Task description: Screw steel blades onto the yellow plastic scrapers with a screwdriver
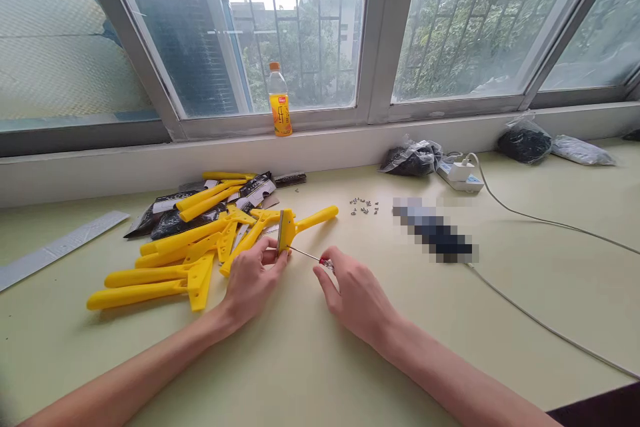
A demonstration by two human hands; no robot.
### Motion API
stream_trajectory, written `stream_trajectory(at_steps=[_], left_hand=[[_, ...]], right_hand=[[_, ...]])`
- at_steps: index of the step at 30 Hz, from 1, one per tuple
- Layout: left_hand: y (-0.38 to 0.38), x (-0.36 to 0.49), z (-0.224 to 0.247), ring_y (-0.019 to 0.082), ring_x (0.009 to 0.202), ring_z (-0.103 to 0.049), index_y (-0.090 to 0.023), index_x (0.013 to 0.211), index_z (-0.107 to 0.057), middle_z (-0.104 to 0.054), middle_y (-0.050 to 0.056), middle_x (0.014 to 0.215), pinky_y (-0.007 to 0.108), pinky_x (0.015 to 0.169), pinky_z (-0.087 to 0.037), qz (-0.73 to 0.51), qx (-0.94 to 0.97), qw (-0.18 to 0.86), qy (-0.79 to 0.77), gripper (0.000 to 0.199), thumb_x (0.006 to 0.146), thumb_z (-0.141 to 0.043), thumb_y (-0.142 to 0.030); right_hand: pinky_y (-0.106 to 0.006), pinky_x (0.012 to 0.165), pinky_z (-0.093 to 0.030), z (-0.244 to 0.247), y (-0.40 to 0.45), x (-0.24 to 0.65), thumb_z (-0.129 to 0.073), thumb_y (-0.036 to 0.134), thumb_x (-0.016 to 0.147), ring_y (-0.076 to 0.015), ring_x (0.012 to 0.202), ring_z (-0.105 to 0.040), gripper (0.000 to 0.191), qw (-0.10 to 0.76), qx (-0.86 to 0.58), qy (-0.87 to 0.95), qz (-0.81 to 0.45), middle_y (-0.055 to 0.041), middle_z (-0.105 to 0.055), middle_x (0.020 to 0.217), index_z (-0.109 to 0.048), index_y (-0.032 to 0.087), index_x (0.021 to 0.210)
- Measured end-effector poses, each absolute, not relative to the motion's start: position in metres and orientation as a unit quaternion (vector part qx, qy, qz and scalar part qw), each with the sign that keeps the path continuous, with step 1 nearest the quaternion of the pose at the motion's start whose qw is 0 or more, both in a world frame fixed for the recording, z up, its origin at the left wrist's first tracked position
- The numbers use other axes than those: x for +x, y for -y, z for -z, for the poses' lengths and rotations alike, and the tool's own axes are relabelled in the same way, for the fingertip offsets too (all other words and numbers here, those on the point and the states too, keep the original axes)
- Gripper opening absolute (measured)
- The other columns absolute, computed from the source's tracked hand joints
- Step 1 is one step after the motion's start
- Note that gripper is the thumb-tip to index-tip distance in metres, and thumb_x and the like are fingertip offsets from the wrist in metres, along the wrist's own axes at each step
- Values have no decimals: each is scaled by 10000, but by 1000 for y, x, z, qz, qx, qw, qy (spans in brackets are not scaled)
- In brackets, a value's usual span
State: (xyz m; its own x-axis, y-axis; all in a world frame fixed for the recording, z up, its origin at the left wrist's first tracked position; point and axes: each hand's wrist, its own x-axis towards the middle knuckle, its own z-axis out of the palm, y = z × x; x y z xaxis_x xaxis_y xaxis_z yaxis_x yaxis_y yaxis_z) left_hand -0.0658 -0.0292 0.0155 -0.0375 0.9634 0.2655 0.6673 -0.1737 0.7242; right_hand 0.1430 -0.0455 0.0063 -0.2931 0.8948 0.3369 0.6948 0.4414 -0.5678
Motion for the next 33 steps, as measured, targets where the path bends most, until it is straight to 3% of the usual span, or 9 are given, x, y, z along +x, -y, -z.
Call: stream_trajectory(at_steps=[2,4,10,15,19,24,26,30,33], left_hand=[[29,-65,-17,219,844,-752,-262,911,-639,-782,-16,879,317,701,-523,-375,664,201,-615,95,895,-607,-351],[29,-65,-16,220,861,-752,-264,923,-637,-782,-16,884,316,706,-526,-375,666,198,-614,93,896,-604,-346],[29,-64,-13,225,779,-753,-253,933,-626,-785,6,902,322,651,-501,-379,682,165,-603,100,902,-592,-342],[29,-64,-13,204,697,-734,-261,941,-628,-788,-11,854,320,637,-484,-372,675,178,-612,98,902,-603,-348],[28,-64,-11,226,777,-747,-254,941,-633,-789,6,889,319,644,-481,-379,687,160,-599,85,902,-598,-321],[27,-64,-11,225,832,-750,-255,916,-615,-781,-7,863,296,633,-475,-381,682,170,-601,77,906,-593,-328],[27,-64,-13,216,814,-748,-258,925,-620,-779,-17,844,295,645,-476,-380,675,177,-608,79,903,-598,-331],[26,-66,-14,192,732,-727,-260,928,-625,-774,-27,800,293,661,-479,-385,659,198,-615,83,898,-605,-336],[26,-66,-13,188,704,-719,-260,897,-617,-772,-24,792,285,622,-462,-390,663,202,-606,70,890,-612,-330]], right_hand=[[-248,584,-381,-9,46,147,-412,305,1047,-149,599,-499,158,322,-493,791,-170,16,-588,739,-490,226,935],[-248,576,-368,-6,47,149,-384,298,1057,-146,597,-502,233,319,-485,803,-140,3,-609,748,-476,223,857],[-272,484,-166,4,47,143,-325,426,1081,-120,418,-313,444,288,-482,827,11,53,-427,503,-384,225,689],[-232,505,-292,-5,52,143,-385,391,1066,-133,492,-448,207,312,-480,819,-36,45,-543,643,-423,216,963],[-228,493,-279,-3,52,147,-339,321,1075,-124,495,-375,268,321,-451,833,-26,48,-495,641,-337,245,819],[-264,479,-170,3,42,145,-370,420,1074,-120,435,-296,432,334,-487,806,46,66,-391,516,-313,233,688],[-255,488,-208,1,41,144,-380,435,1071,-126,447,-363,410,319,-499,806,7,61,-442,533,-375,232,714],[-237,539,-332,-5,47,143,-384,330,1064,-148,539,-486,165,301,-492,812,-86,35,-564,670,-458,224,961],[-243,521,-311,-3,48,144,-331,302,1070,-142,521,-425,242,299,-475,825,-63,26,-540,668,-406,235,850]])
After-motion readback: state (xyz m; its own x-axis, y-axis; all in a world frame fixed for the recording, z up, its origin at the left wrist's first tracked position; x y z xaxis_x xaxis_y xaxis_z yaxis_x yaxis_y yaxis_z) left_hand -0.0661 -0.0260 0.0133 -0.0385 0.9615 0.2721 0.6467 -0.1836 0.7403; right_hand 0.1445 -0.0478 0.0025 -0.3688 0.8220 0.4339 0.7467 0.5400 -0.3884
